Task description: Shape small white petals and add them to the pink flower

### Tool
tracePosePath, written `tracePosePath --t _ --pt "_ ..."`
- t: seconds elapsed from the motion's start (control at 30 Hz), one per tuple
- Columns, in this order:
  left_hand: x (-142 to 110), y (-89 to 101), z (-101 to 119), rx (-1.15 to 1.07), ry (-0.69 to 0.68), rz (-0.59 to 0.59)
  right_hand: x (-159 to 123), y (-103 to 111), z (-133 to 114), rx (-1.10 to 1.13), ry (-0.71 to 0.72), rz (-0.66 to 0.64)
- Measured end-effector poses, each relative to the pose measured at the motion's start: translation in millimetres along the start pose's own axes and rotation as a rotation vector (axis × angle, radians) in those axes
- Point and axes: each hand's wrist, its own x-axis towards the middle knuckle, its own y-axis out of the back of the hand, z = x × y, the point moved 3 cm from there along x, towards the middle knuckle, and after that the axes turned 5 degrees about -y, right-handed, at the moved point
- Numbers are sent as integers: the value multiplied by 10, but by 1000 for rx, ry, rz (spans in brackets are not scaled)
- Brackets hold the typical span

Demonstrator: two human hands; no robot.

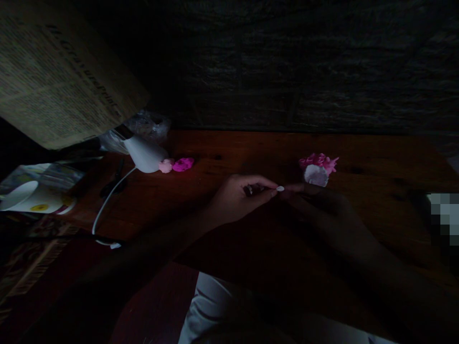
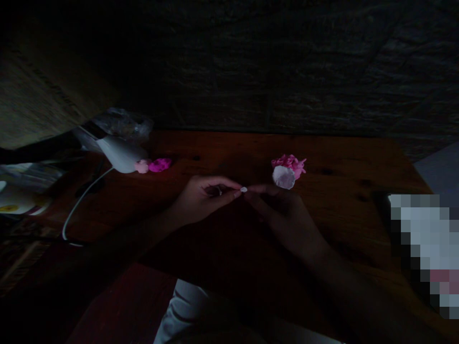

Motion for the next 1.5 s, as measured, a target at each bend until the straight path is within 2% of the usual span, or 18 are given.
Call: tracePosePath --t 0.43,0.83,0.93,1.2,1.5 --pt "-14 -1 48 89 -56 39 -10 -17 -86 -141 224 69" --pt "-7 13 115 115 -188 69 -19 -30 -87 -110 213 92" --pt "-6 5 109 88 -172 64 -14 -28 -87 -119 218 102" --pt "7 -15 20 -69 -23 53 -13 -25 -99 -141 218 102" --pt "33 -33 24 -248 26 -37 -20 1 -96 -75 246 140"
